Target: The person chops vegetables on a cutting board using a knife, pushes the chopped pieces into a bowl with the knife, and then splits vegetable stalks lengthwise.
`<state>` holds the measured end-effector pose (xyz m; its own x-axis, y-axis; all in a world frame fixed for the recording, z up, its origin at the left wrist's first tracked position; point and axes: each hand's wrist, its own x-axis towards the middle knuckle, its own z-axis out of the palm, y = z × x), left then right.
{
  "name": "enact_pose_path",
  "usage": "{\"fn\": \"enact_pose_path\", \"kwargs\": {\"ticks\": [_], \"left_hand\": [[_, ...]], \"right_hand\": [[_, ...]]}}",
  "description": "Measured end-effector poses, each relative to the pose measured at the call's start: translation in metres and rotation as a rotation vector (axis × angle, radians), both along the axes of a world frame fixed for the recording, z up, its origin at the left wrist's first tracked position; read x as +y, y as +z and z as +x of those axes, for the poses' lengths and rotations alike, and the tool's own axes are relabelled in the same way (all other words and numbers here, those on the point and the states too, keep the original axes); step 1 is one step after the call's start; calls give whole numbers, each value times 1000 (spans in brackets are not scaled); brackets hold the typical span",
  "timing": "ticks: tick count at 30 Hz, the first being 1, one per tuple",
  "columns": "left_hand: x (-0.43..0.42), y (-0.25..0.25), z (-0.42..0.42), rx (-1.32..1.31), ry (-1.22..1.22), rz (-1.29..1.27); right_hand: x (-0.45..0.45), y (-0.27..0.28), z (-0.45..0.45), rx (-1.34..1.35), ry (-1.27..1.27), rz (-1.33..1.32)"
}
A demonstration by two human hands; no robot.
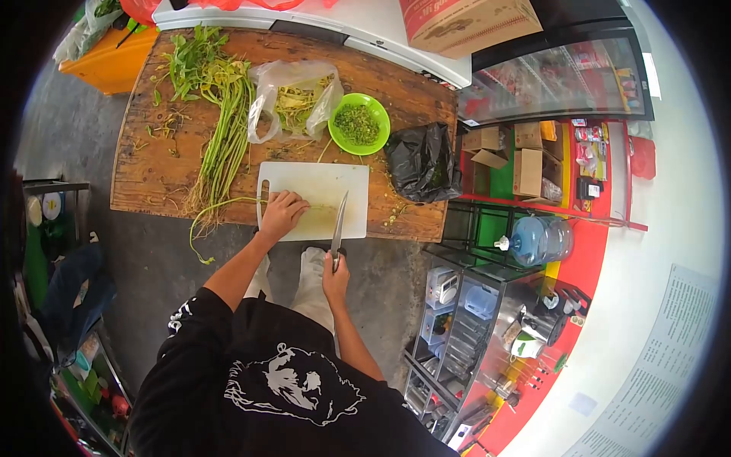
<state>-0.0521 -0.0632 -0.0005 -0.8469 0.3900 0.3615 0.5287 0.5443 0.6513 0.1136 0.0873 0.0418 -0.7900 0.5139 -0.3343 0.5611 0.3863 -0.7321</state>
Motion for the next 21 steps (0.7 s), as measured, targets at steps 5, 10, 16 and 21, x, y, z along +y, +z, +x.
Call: {"fn": "enact_pose_path", "kwargs": {"ticks": [5,10,16,21], "left_hand": [[2,3,1,28,25,-44],[4,3,2,31,47,-78],[5,3,4,83,79,-101],[4,1,4,79,73,-159]], "right_hand": [[4,-12,-27,227,-29,74],[25,-9,-89,-38,127,216],[51,-26,-108,109,345,264],[48,-12,-123,208,376,54]]}}
